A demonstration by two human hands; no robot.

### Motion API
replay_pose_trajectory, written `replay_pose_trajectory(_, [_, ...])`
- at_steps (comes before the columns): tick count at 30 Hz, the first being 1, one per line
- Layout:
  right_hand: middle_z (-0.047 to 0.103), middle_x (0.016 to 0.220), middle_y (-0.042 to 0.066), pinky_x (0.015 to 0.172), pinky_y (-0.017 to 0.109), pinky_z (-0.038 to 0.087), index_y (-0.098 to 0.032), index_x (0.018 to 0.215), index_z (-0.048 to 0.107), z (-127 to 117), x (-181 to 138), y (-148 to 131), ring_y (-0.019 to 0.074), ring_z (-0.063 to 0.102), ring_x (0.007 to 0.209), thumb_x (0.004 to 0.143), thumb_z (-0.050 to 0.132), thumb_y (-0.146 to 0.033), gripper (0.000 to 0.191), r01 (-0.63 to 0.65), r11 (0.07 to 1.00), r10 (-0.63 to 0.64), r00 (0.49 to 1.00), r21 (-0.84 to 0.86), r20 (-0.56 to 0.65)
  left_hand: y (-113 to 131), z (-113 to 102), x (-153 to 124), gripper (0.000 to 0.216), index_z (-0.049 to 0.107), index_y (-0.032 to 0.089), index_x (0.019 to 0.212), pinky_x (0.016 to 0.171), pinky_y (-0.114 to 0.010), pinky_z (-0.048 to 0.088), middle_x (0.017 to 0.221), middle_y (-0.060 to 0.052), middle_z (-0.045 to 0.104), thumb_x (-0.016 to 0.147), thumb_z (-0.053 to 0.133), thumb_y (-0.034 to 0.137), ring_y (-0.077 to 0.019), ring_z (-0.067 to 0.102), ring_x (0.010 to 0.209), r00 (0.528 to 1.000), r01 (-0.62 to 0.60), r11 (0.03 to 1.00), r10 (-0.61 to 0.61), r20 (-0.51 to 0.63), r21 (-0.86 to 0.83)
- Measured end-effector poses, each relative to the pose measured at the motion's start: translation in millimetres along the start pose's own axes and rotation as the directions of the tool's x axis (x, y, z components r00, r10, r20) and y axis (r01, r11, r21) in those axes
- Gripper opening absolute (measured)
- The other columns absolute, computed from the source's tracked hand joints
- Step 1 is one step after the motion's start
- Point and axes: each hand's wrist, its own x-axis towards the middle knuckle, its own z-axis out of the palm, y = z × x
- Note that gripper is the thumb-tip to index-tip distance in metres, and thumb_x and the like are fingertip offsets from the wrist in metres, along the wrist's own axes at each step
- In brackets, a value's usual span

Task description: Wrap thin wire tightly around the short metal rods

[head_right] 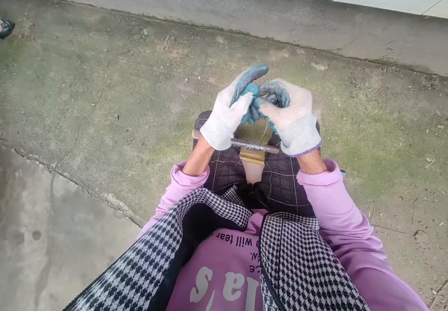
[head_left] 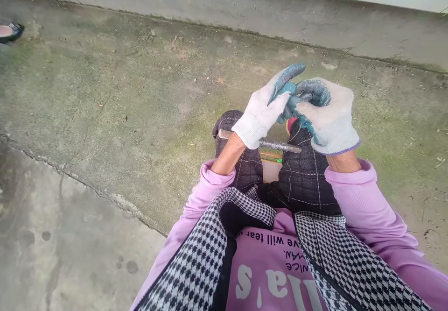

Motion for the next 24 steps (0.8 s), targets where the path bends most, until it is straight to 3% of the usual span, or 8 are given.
replay_pose_trajectory(4, [0.076,0.083,0.000,0.081,0.046,0.064,-0.033,0.090,0.076,4.3,3.6,-0.1,0.0268,0.073,0.088,0.087,0.085,-0.028,0.011,-0.032,0.999,0.032,0.999,0.027,-0.003,13.0,-1.1,-5.1,0.085,0.066,0.036,0.173,0.078,-0.047,0.067,0.097,-0.006,0.084,0.107,0.069,0.089,-0.0274,0.075,0.083,0.992,0.051,0.996,-0.042,0.122,-0.068])
replay_pose_trajectory(8, [0.076,0.079,0.002,0.076,0.050,0.067,-0.035,0.089,0.076,5.4,3.1,-5.7,0.0304,0.075,0.087,0.089,0.089,-0.031,0.014,-0.129,0.988,0.131,0.991,0.079,-0.016,21.7,-2.9,-6.9,0.089,0.062,0.030,0.179,0.075,-0.044,0.067,0.083,-0.007,0.078,0.116,0.052,0.091,-0.0296,0.078,0.083,0.989,0.123,0.992,-0.119,0.082,-0.041])
replay_pose_trajectory(11, [0.079,0.084,0.003,0.075,0.056,0.071,-0.038,0.102,0.081,1.6,1.4,-2.4,0.0352,0.080,0.091,0.090,0.095,-0.043,0.019,-0.164,0.976,0.169,0.985,0.140,-0.019,20.7,-4.7,-5.9,0.090,0.064,0.024,0.177,0.067,-0.036,0.065,0.076,-0.004,0.073,0.119,0.044,0.090,-0.0269,0.079,0.076,0.994,0.108,0.994,-0.107,0.038,-0.032])
replay_pose_trajectory(16, [0.083,0.093,0.004,0.081,0.063,0.072,-0.042,0.130,0.082,-3.9,-7.3,6.5,0.0412,0.083,0.100,0.088,0.100,-0.061,0.049,-0.194,0.960,0.193,0.981,0.203,0.023,12.7,-4.7,-3.1,0.089,0.066,0.025,0.175,0.058,-0.030,0.061,0.072,-0.001,0.069,0.120,0.040,0.089,-0.0225,0.075,0.064,0.998,0.028,0.999,-0.026,0.065,-0.029])
replay_pose_trajectory(18, [0.083,0.092,0.004,0.079,0.062,0.071,-0.041,0.130,0.082,-2.7,-11.7,4.7,0.0390,0.082,0.092,0.087,0.100,-0.063,0.052,-0.203,0.956,0.198,0.979,0.214,0.043,8.9,-3.2,-1.5,0.088,0.071,0.024,0.169,0.059,-0.030,0.062,0.069,0.000,0.067,0.118,0.043,0.091,-0.0222,0.074,0.063,0.999,0.013,1.000,-0.013,0.037,-0.010])
replay_pose_trajectory(21, [0.076,0.080,0.000,0.062,0.050,0.066,-0.037,0.118,0.084,1.6,-15.5,-2.3,0.0289,0.074,0.068,0.086,0.100,-0.060,0.043,-0.206,0.959,0.204,0.978,0.194,0.035,4.1,-1.4,0.9,0.082,0.080,0.024,0.155,0.064,-0.031,0.066,0.068,0.000,0.065,0.115,0.056,0.091,-0.0227,0.075,0.064,0.999,-0.024,1.000,0.024,-0.027,0.014])
replay_pose_trajectory(24, [0.074,0.080,-0.003,0.051,0.039,0.056,-0.035,0.108,0.084,6.1,-15.7,-7.2,0.0221,0.067,0.060,0.086,0.096,-0.050,0.029,-0.180,0.972,0.179,0.984,0.154,0.020,2.5,-1.0,1.8,0.080,0.080,0.026,0.156,0.068,-0.035,0.070,0.080,-0.003,0.075,0.114,0.060,0.090,-0.0235,0.077,0.070,0.997,-0.075,0.997,0.075,0.003,-0.007])
